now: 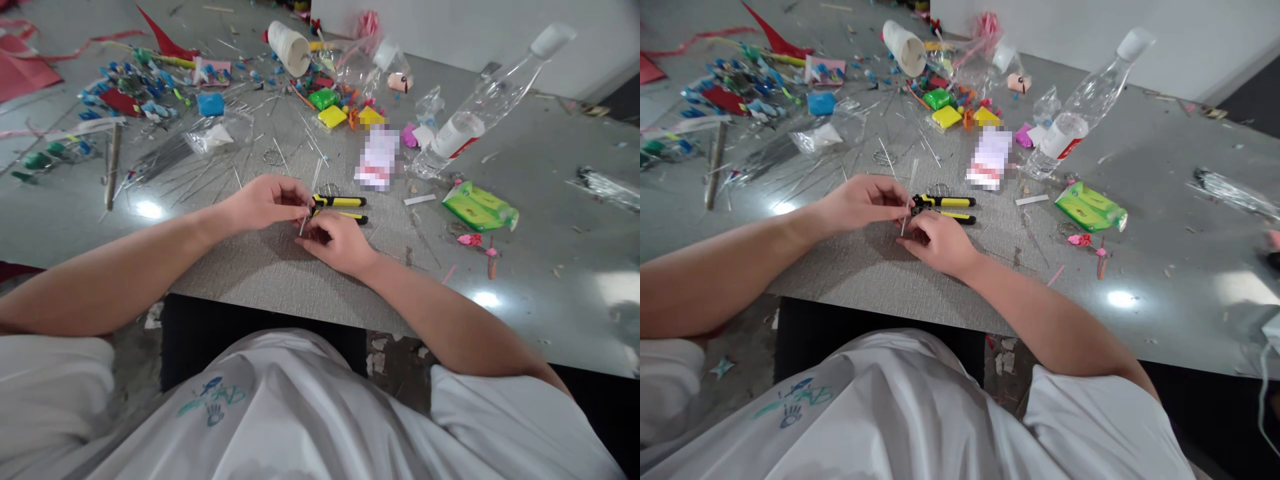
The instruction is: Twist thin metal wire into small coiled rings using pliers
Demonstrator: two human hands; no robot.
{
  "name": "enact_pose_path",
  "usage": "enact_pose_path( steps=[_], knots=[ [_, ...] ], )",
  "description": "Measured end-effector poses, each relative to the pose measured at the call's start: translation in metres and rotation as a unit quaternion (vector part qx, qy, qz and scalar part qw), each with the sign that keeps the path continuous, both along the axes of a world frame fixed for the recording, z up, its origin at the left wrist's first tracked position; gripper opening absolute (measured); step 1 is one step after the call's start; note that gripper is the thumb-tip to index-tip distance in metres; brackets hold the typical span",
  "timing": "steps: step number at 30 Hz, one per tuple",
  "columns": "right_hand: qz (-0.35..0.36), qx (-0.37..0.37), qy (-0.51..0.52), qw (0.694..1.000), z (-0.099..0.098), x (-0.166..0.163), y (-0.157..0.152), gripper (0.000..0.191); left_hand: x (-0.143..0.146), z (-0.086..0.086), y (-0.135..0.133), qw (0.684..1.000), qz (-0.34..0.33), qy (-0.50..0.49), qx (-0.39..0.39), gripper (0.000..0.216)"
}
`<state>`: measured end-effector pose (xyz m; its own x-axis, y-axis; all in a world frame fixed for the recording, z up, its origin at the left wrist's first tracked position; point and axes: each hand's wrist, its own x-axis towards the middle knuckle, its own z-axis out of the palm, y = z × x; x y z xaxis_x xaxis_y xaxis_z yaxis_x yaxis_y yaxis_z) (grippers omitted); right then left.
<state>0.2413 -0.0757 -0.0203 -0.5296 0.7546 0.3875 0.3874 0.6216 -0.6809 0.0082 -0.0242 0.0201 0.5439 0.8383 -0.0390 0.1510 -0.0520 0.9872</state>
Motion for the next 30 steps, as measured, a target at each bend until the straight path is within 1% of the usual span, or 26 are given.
enact_pose_path(
  steps=[2, 5, 7, 9, 12, 16, 19, 23, 30],
  knots=[
    [-0.009, 0.024, 0.017, 1.000, 0.000, 0.000, -0.001, 0.023, 0.001, 0.000, -0.001, 1.000, 0.024, -0.017, -0.009, 0.020],
    [-0.042, 0.048, 0.052, 0.997, -0.001, 0.001, -0.002, 0.026, 0.003, -0.001, 0.001, 0.995, 0.073, -0.056, -0.039, 0.016],
    [-0.059, 0.047, 0.083, 0.994, -0.001, 0.001, -0.002, 0.028, 0.004, -0.003, 0.003, 0.990, 0.102, -0.077, -0.062, 0.014],
    [-0.052, 0.035, 0.116, 0.991, -0.002, 0.002, -0.001, 0.032, 0.004, -0.005, 0.005, 0.986, 0.116, -0.087, -0.078, 0.014],
    [-0.030, 0.027, 0.132, 0.990, -0.002, 0.002, -0.002, 0.031, 0.005, -0.004, 0.004, 0.985, 0.124, -0.091, -0.083, 0.014],
    [-0.019, 0.048, 0.108, 0.993, 0.002, 0.002, -0.004, 0.025, 0.005, -0.002, 0.003, 0.984, 0.129, -0.094, -0.080, 0.014],
    [-0.012, 0.049, 0.085, 0.995, 0.004, 0.002, -0.004, 0.024, 0.005, 0.000, 0.003, 0.985, 0.126, -0.089, -0.083, 0.014],
    [0.003, 0.048, 0.053, 0.997, 0.001, 0.003, -0.001, 0.024, 0.006, 0.002, 0.002, 0.986, 0.127, -0.072, -0.080, 0.016],
    [0.030, 0.054, 0.038, 0.997, -0.001, 0.003, 0.002, 0.024, 0.006, 0.005, -0.002, 0.988, 0.115, -0.066, -0.078, 0.013]
  ],
)
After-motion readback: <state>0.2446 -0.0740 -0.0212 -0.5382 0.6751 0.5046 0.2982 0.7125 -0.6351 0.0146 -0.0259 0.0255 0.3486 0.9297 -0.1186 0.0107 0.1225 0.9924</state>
